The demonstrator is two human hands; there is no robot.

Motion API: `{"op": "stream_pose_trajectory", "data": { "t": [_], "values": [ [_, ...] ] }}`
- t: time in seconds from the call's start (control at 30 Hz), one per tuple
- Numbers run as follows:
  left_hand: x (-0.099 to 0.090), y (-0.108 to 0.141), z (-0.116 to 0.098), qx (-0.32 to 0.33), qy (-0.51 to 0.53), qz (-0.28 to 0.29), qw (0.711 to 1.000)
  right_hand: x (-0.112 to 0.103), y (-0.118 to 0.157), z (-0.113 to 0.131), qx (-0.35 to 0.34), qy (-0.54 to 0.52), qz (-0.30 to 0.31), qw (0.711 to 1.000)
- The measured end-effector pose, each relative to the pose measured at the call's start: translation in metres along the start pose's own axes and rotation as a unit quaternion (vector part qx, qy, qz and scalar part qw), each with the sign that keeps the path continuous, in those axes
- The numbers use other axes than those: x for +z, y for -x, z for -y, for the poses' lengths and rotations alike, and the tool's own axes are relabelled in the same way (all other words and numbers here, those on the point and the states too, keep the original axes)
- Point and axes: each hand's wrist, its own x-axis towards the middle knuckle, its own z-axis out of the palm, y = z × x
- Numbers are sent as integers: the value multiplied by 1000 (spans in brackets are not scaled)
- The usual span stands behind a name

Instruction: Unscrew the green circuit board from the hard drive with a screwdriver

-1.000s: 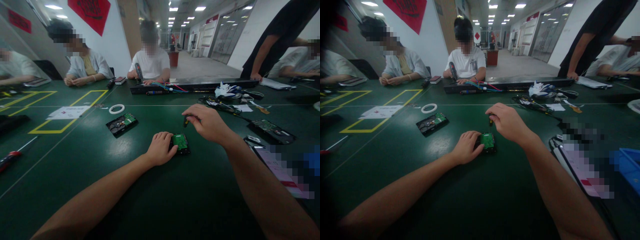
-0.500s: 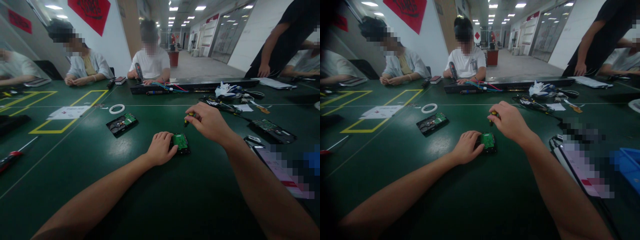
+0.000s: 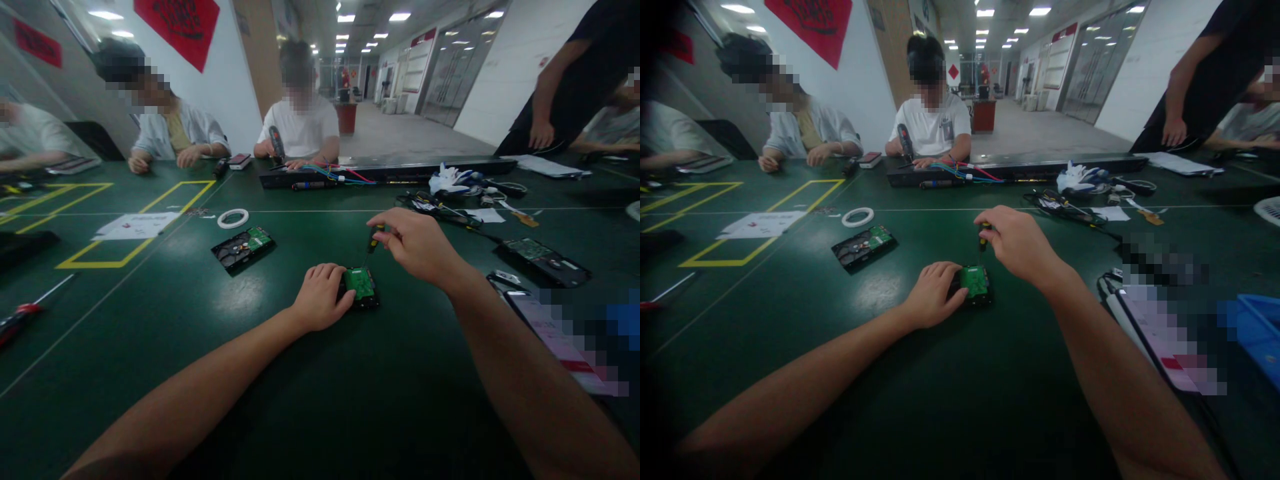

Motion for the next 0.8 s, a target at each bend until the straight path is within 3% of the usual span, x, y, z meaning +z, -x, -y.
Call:
{"op": "stream_pose_trajectory", "data": {
  "t": [0.47, 0.8],
  "values": [
    [0, 0, 0, 1, 3, -1, 1000, 3, -1, -2, 7, 34, -8, 999],
    [0, 0, 0, 1, 2, -1, 1000, 4, 1, -2, -33, -34, 33, 998]
  ]
}}
